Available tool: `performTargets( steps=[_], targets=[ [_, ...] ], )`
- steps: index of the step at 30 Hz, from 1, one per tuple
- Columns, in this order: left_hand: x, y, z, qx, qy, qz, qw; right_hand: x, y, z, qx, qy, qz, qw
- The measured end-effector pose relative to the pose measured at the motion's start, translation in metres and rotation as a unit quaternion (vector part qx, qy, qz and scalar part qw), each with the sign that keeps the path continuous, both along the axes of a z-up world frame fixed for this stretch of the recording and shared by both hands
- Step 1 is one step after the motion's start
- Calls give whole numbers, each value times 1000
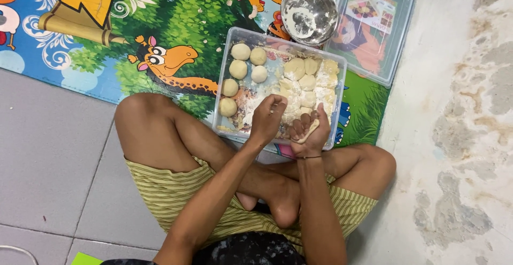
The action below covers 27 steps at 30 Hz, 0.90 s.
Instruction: The person is taking small portions of dough, rolling them into spherical shapes between their palms, and arranging them in a plastic container.
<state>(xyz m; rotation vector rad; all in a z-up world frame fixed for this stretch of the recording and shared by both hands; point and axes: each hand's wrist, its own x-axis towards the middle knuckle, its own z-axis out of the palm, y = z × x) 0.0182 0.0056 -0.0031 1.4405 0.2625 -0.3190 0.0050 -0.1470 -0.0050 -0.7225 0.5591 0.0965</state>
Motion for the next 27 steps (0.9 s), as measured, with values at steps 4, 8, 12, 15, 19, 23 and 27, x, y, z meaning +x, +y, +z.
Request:
performTargets(
  steps=[4, 8, 12, 15, 19, 23, 27],
  targets=[
    [5, -3, -13, -52, 37, 22, 998, 7, -3, 31, -31, 22, -62, 997],
    [6, 2, -19, -203, 79, 53, 975, 13, 10, 72, -176, -6, -204, 963],
    [6, 11, 18, -339, 124, 41, 932, 16, 80, 127, -317, 0, -156, 935],
    [7, 3, 12, -377, 158, 90, 908, -13, 65, 58, -509, -196, 185, 818],
    [11, 0, -61, -285, 178, 107, 936, -36, 91, 63, -641, -106, 427, 628],
    [13, 2, -71, -256, 241, 179, 919, -38, 91, 52, -518, -172, 341, 765],
    [19, -11, -56, -245, 250, 170, 921, -34, 92, 60, -572, -155, 302, 747]
  ],
)
